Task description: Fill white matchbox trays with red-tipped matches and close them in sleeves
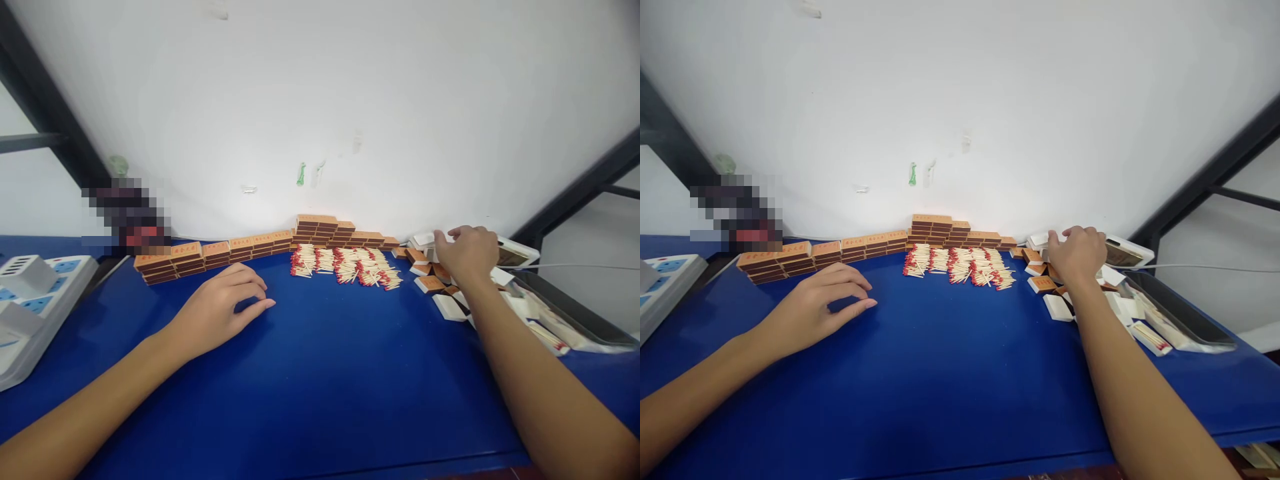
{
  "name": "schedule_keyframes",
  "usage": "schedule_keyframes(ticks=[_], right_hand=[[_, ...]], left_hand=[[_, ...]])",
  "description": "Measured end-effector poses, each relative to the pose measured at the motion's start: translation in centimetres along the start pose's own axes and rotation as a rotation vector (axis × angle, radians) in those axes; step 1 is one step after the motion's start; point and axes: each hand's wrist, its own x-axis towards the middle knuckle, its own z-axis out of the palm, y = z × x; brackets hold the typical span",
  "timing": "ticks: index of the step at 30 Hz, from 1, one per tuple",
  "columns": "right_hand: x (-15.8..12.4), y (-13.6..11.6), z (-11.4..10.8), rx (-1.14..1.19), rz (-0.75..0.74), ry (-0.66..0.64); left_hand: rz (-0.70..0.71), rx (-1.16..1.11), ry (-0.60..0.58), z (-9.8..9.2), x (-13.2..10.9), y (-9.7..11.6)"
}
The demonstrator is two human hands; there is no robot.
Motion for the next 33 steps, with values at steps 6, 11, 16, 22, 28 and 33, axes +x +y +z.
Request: schedule_keyframes(ticks=[6, 11, 16, 22, 28, 33], right_hand=[[0.3, -0.4, 0.8, 0.002, 0.107, -0.029], [0.5, -0.9, -0.7, 0.025, 0.119, 0.039], [-1.8, -4.7, -2.5, 0.366, -0.306, 0.017], [-11.8, -14.0, -4.6, 0.519, -1.1, -0.291], [-14.8, -16.4, -5.3, 0.433, -1.293, -0.286], [-9.3, -11.9, -3.4, 0.411, -0.978, -0.309]], left_hand=[[-0.029, -0.021, -0.008, 0.2, 0.0, 0.1], [-0.033, -0.023, 0.022, 0.1, 0.0, -0.3], [-0.064, -0.028, 0.038, 0.0, 0.1, -0.1], [-0.129, -0.131, -0.021, 0.4, 0.2, 1.6], [-0.103, -0.16, -0.199, 1.1, 0.2, 2.5], [-0.129, -0.165, -0.256, 1.6, 0.0, 2.3]])
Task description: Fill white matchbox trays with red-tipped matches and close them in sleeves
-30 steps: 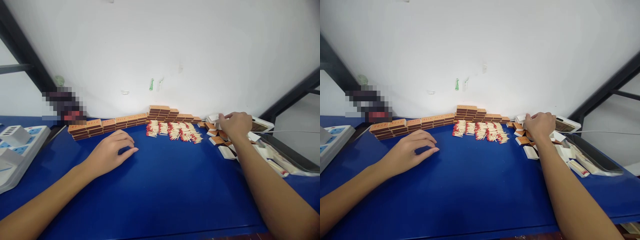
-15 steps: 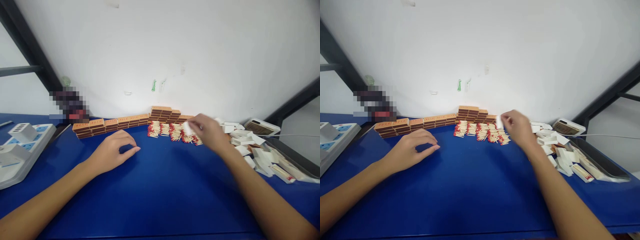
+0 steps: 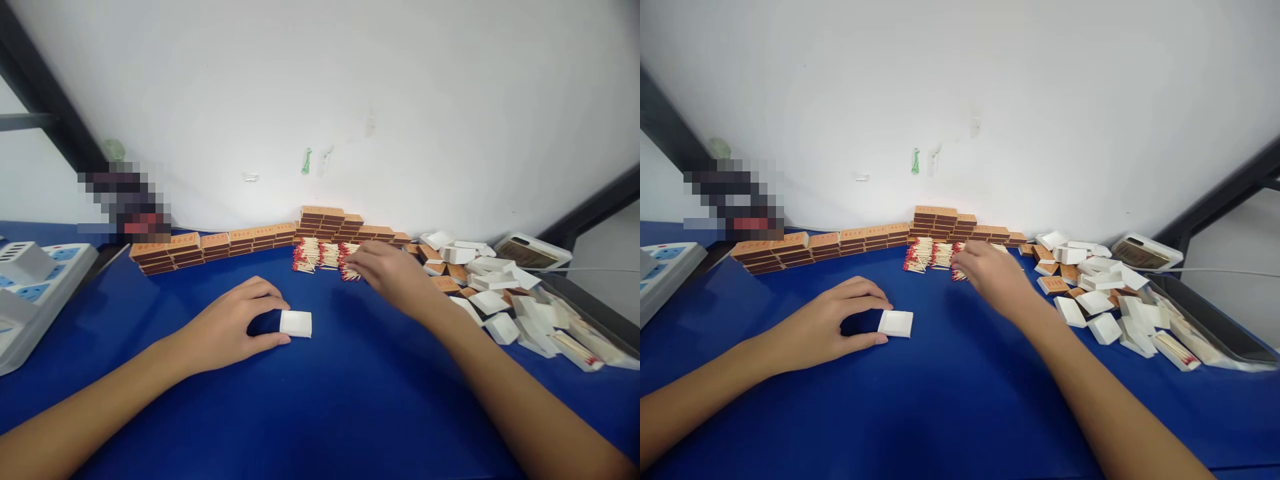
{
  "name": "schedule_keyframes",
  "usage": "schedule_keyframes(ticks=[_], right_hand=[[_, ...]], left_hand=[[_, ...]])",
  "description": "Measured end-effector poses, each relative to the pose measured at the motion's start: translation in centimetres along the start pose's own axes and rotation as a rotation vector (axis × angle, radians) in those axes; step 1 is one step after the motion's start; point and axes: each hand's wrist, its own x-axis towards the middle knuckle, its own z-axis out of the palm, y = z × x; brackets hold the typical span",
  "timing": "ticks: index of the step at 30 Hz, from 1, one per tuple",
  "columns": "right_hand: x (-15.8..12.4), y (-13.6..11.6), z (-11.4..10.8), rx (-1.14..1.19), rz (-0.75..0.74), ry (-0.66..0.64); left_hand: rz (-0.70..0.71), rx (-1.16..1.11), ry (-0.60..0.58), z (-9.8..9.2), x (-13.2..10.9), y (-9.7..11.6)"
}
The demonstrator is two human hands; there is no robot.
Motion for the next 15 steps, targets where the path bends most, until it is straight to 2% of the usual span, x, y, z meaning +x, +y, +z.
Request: schedule_keyframes(ticks=[2, 4, 10, 15], right_hand=[[-0.4, 2.3, -0.5, 0.046, 0.066, -0.061], [-0.8, 3.4, -0.7, 0.113, 0.097, -0.12], [-0.7, 3.0, 0.5, 0.172, 0.102, -0.181], [-0.7, 2.8, 0.4, 0.199, 0.129, -0.214]], left_hand=[[0.003, 0.004, 0.001, 0.0, -0.1, -0.1], [0.017, 0.015, 0.008, -0.1, -0.2, -0.2], [0.042, 0.063, 0.02, -0.5, -0.5, -0.7], [0.029, 0.073, -0.003, -0.8, -0.4, -0.9]])
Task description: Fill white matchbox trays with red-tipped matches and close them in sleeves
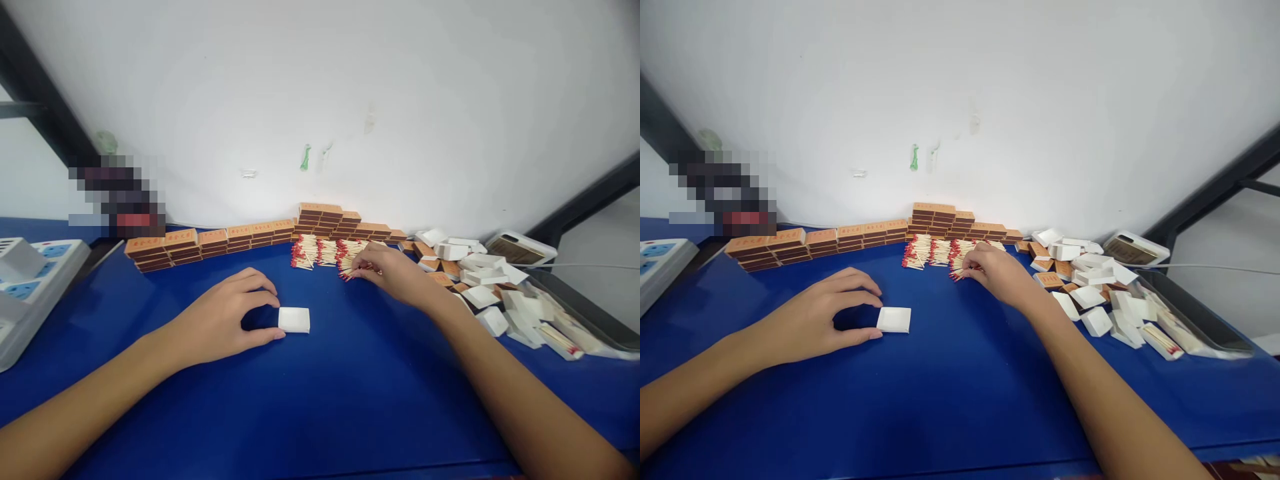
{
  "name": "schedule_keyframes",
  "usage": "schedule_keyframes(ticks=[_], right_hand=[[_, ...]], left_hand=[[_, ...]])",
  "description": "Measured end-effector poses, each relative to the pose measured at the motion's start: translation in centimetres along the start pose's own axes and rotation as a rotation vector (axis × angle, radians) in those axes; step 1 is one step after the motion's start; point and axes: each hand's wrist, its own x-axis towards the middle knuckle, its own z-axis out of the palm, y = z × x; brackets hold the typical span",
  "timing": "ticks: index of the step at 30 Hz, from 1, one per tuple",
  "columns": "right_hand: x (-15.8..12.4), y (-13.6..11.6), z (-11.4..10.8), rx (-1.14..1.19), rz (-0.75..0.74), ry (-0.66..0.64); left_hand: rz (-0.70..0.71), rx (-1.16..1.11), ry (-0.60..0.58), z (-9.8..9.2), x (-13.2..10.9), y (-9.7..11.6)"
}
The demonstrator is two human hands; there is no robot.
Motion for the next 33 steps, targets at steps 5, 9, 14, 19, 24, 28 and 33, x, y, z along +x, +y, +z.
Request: schedule_keyframes(ticks=[5, 9, 14, 19, 24, 28, 33], right_hand=[[-0.4, 0.0, -0.4, 0.08, 0.003, -0.037], [-0.3, -0.2, -0.1, 0.123, 0.017, -0.055], [0.2, -1.4, 1.0, 0.151, 0.012, -0.039], [0.2, -2.4, 1.3, 0.142, -0.026, 0.004], [-0.4, -1.1, -0.1, 0.115, 0.0, 0.005], [-0.6, -0.6, -0.4, 0.127, 0.023, -0.071], [-0.7, -1.2, -0.1, 0.142, -0.037, -0.139]], left_hand=[[-0.017, -0.018, -0.034, 0.1, 0.0, 0.2], [-0.017, -0.032, -0.052, 0.4, 0.0, 0.4], [-0.009, -0.032, -0.047, 0.5, 0.1, 0.3], [-0.015, -0.024, -0.027, 0.5, 0.0, 0.1], [0.007, -0.018, -0.015, 0.3, 0.1, 0.1], [0.014, -0.006, -0.013, 0.2, 0.0, 0.0], [0.009, 0.008, -0.005, 0.0, 0.2, 0.1]])
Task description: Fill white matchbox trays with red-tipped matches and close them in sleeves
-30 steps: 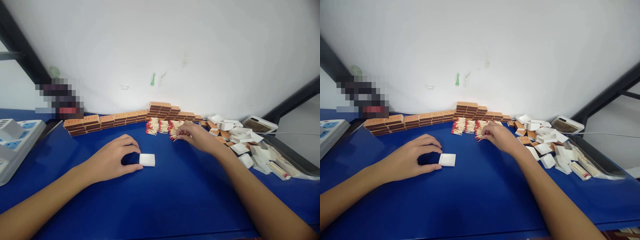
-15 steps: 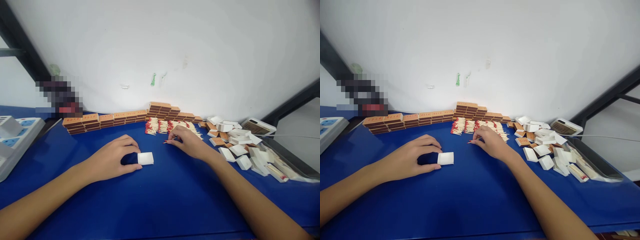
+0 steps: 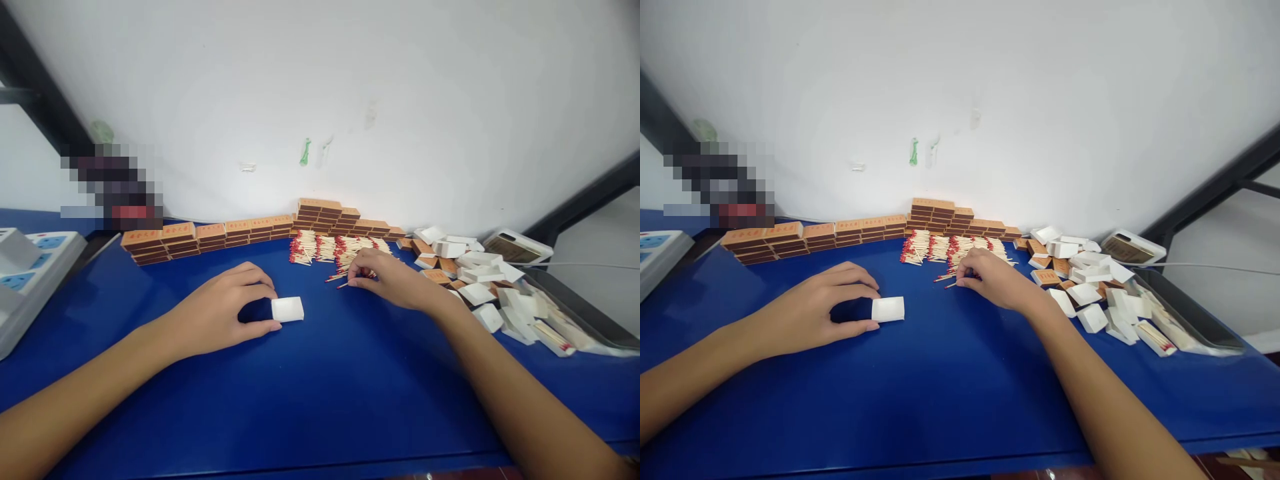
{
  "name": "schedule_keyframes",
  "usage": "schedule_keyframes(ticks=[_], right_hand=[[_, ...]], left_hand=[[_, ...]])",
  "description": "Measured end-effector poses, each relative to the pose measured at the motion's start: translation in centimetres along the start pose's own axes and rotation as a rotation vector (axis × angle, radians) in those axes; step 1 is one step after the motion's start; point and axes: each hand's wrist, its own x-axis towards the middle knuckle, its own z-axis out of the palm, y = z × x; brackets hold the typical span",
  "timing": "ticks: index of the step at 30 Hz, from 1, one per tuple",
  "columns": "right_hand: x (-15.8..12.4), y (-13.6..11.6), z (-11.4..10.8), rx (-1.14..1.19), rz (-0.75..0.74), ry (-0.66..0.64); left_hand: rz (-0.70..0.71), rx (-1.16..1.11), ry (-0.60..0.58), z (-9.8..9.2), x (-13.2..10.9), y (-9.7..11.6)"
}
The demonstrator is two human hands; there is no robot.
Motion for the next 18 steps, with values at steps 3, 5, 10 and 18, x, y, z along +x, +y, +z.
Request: schedule_keyframes(ticks=[3, 5, 10, 18], right_hand=[[0.1, -0.2, 0.6, -0.009, 0.0, 0.006], [0.2, -0.3, 1.1, -0.017, 0.007, 0.035], [0.5, -0.7, 1.7, -0.013, -0.033, 0.102], [0.7, -0.5, 1.6, 0.002, -0.057, 0.122]], left_hand=[[-0.009, 0.001, -0.005, -0.2, 0.1, 0.2], [-0.015, -0.003, -0.008, -0.2, 0.1, 0.2], [-0.023, -0.009, -0.015, -0.1, 0.1, 0.1], [-0.012, -0.012, -0.016, -0.2, 0.1, 0.2]])
